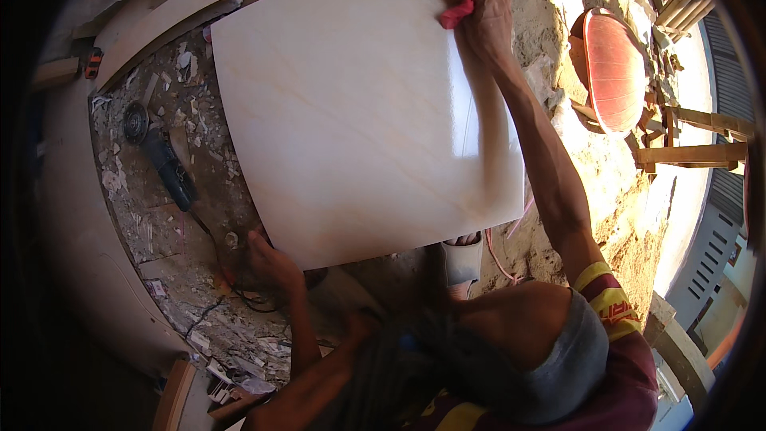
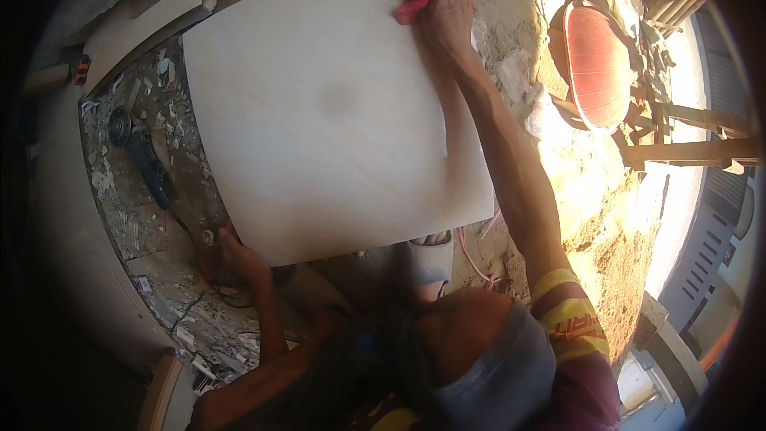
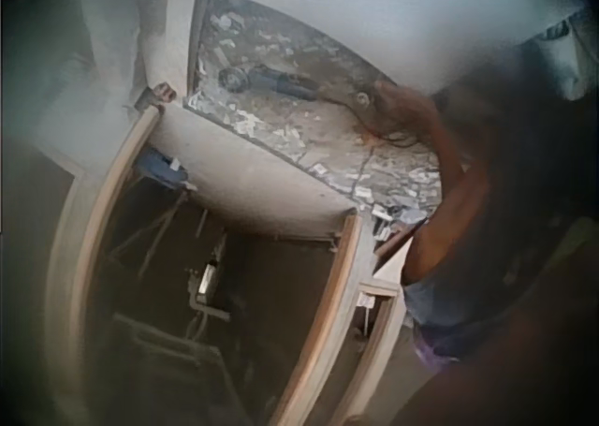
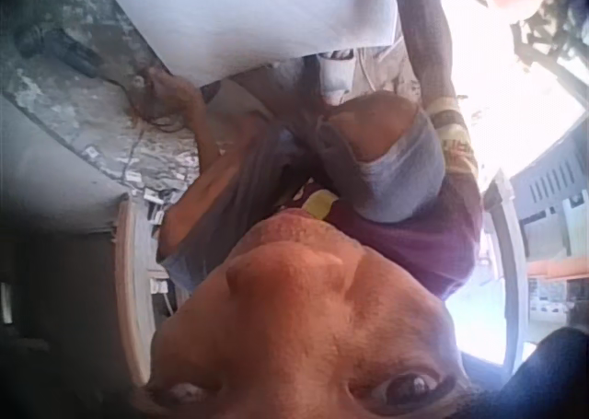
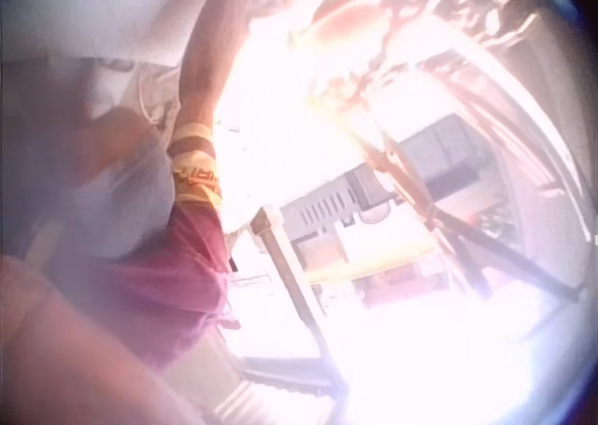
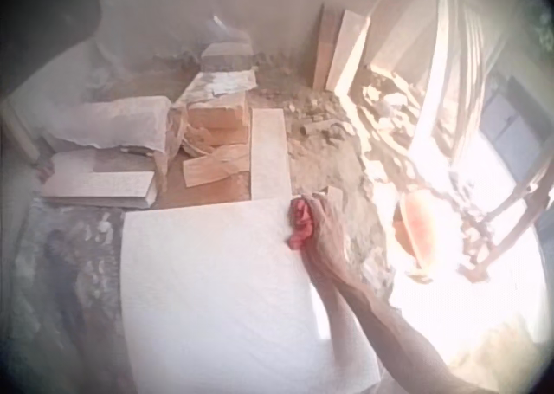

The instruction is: The person wipes a ceramic tile with a cloth and then uses a measuring tape and a pencil to mark measurements on its surface.

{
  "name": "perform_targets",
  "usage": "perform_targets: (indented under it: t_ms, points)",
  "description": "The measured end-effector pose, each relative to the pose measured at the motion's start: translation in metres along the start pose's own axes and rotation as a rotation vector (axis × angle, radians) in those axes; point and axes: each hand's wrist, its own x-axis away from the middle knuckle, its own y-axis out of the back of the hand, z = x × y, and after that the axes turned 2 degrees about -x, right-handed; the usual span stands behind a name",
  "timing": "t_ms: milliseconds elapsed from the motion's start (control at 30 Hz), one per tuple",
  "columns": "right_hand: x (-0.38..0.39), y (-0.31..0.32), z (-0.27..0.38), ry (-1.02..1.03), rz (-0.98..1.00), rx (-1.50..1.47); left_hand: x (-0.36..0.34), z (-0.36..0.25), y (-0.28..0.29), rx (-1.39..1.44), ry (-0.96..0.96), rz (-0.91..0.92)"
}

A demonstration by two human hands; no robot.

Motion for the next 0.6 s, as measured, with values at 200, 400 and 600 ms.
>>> perform_targets:
  t_ms: [200, 400, 600]
  points:
    - [-0.015, -0.109, 0.157, 0.401, 0.199, -0.329, -0.017, 0.026, 0.018, 0.067, -0.012, -0.082]
    - [0.030, -0.159, 0.254, 0.932, 0.503, -0.509, -0.014, 0.016, 0.003, 0.127, 0.134, 0.022]
    - [-0.100, -0.169, 0.202, 0.415, 0.499, -0.278, -0.008, 0.010, 0.006, 0.259, 0.193, 0.036]
